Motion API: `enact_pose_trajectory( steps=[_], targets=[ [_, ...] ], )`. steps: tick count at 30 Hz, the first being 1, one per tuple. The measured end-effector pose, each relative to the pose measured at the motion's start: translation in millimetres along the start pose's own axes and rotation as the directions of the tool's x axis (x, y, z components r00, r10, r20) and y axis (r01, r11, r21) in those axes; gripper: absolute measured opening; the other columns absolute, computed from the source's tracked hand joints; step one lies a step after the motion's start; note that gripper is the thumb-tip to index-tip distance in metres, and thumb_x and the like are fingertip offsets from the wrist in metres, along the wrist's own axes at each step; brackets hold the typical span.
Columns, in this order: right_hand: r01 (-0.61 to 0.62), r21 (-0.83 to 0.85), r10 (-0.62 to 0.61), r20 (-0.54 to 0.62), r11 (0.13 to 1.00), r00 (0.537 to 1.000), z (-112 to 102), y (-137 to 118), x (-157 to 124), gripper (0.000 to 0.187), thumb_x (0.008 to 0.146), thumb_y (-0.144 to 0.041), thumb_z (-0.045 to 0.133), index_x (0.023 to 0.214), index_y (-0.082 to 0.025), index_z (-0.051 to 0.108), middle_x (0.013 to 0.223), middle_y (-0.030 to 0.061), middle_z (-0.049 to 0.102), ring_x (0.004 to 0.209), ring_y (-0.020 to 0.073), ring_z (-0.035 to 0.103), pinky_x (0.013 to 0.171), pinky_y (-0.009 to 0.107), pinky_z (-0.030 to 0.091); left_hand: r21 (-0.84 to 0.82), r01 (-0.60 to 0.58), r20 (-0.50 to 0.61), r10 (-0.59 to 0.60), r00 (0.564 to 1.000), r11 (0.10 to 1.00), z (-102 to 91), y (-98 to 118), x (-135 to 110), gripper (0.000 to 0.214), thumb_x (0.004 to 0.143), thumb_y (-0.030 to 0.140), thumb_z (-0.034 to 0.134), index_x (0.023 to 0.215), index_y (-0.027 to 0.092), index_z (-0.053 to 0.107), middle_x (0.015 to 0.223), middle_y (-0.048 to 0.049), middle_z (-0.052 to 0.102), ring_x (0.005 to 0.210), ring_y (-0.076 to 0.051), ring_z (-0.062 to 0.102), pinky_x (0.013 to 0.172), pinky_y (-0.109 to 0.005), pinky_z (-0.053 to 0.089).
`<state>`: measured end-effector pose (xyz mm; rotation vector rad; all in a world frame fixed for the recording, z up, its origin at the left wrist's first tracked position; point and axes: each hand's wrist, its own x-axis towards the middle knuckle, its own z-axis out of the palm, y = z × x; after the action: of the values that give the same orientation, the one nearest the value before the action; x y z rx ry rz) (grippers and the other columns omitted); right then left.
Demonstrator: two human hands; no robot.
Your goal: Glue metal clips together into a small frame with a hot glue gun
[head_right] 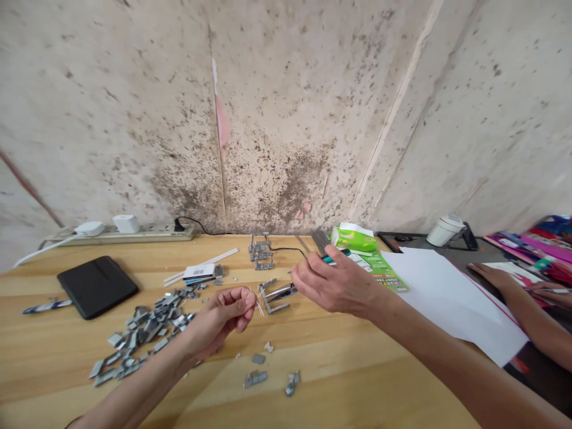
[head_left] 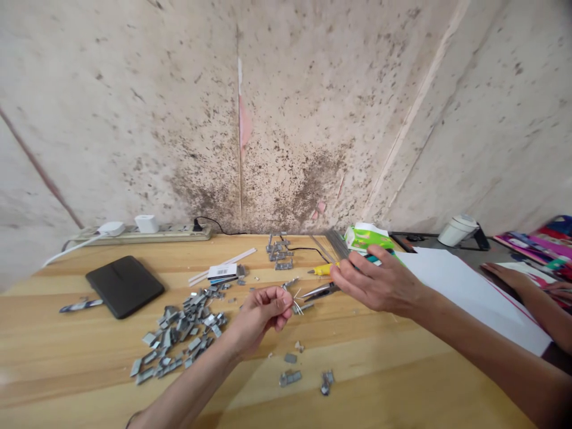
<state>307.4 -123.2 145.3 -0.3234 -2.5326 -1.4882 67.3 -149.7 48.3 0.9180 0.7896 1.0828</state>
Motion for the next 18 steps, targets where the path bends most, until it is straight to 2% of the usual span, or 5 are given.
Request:
enact_pose_trajectory(
  steps=[6,12,18],
  targets=[
    [-0.036,0.077,0.039,-0.038,0.996,0.999,7.6,-2.8,4.9,0.02,0.09,-0.02,0.046,0.106,-0.024,0.058,0.093,0.0021,0.064,0.091,0.0175,0.052,0.076,0.037,0.036,0.047,0.012,0.023,-0.013,1.0,0.999,-2.0,2.8,-0.1,0.031,0.061,0.037,0.077,0.059,0.013,0.057,0.051,0.0008,0.055,0.041,-0.005,0.041,0.042,-0.018,0.026],
    [-0.094,0.292,0.122,-0.078,0.952,0.989,15.0,-4.3,7.3,0.019,0.089,-0.02,0.049,0.106,-0.024,0.057,0.09,0.0007,0.064,0.086,0.0161,0.055,0.074,0.035,0.039,0.063,0.013,0.059,-0.017,0.998,0.998,-5.8,0.9,1.0,0.03,0.064,0.036,0.075,0.059,0.013,0.057,0.051,0.001,0.053,0.042,-0.006,0.04,0.043,-0.019,0.025],
    [-0.067,0.274,0.085,-0.056,0.959,0.995,20.4,-5.9,2.7,0.021,0.091,-0.02,0.045,0.108,-0.025,0.056,0.09,0.0012,0.064,0.084,0.0162,0.055,0.073,0.035,0.039,0.096,0.054,0.064,-0.06,0.996,0.994,-8.4,-2.0,2.9,0.028,0.065,0.036,0.074,0.061,0.013,0.058,0.052,0.001,0.053,0.043,-0.006,0.039,0.043,-0.019,0.024]
  ],
)
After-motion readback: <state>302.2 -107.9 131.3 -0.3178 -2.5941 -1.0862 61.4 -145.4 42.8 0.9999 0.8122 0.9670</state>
